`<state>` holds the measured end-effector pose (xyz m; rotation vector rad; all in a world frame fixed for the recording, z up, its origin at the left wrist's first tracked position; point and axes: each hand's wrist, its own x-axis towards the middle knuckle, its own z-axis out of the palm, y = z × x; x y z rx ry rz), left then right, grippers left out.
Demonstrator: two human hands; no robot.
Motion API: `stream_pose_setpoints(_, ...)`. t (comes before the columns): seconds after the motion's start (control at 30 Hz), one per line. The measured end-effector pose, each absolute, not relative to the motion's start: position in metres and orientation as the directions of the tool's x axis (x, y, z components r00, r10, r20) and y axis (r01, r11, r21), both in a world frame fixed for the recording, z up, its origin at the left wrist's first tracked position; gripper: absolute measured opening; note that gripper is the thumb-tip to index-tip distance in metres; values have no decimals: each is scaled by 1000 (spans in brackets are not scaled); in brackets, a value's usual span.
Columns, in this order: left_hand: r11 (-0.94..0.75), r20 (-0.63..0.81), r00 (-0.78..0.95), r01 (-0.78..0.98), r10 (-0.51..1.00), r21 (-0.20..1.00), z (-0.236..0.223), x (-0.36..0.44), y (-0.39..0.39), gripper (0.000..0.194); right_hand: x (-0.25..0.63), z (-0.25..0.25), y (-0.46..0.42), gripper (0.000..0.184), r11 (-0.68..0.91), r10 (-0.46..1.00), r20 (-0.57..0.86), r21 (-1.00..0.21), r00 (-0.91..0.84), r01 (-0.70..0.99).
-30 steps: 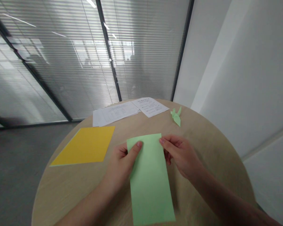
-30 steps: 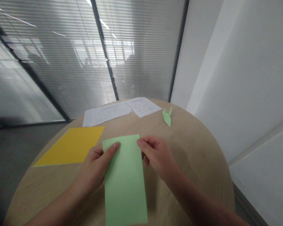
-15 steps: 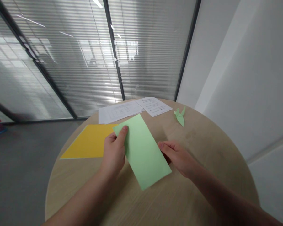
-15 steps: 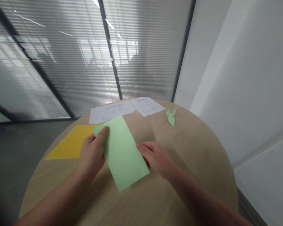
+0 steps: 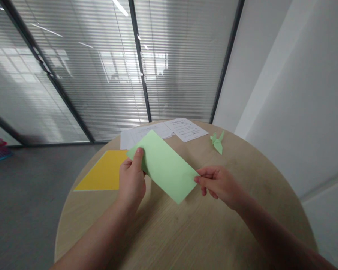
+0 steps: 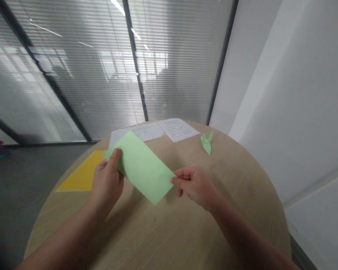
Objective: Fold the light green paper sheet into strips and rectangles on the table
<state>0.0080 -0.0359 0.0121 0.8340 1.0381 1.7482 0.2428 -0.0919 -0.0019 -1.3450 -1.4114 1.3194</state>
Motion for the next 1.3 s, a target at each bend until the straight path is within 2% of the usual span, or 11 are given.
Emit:
stream_pose_setpoints(0.2, -250, 129, -360, -314, 924, 916, 6, 5, -30, 39, 248, -1, -87, 57, -49, 997, -54, -994, -58, 97)
stream_pose_setpoints(0.37, -225, 184, -206, -198, 961, 954, 12, 2, -30, 27, 261, -7, -74, 60, 67, 981, 70, -997, 183, 24)
stream_pose_setpoints(0.5, -141, 148, -17, 204, 989, 969, 13, -4, -26, 72, 279, -27, -53, 59, 97, 949, 145, -979, 279, 179)
stream_pose_setpoints(0.57, -145, 124, 75, 430, 989, 891, 8, -6, -24, 84, 286, -39, -42, 56, 93, 946, 177, -951, 272, 296)
stream_pose_setpoints(0.63, -179, 111, 147, 622, 983, 763, 2, -7, -23, 84, 292, -49, -33, 54, 85, 946, 182, -938, 269, 336)
stream_pose_setpoints(0.77, -175, 104, 148, 928, 983, 330, -5, -7, -24, 71, 297, -53, -29, 45, 96, 950, 226, -865, 213, 492)
stream_pose_setpoints(0.87, -387, 204, 348, 901, 915, 198, -3, -4, -28, 42, 291, -46, -40, 32, 160, 971, 233, -779, 44, 606)
stream_pose_setpoints(0.93, -642, 230, 600, 733, 766, 227, -2, -2, -29, 29, 283, -40, -51, 22, 245, 969, 200, -729, -145, 639)
stream_pose_setpoints(1.0, -791, 192, 776, 540, 601, 288, -4, 0, -30, 26, 275, -36, -60, 16, 326, 941, 167, -683, -295, 653)
stream_pose_setpoints(1.13, -852, 88, 886, 406, 456, 330, -10, 7, -34, 25, 272, -32, -67, 12, 391, 910, 137, -602, -392, 696)
stream_pose_setpoints(1.3, -779, 8, 789, 606, 615, 165, -4, 13, -47, 22, 285, -29, -61, 20, 333, 943, 176, -532, -283, 778)
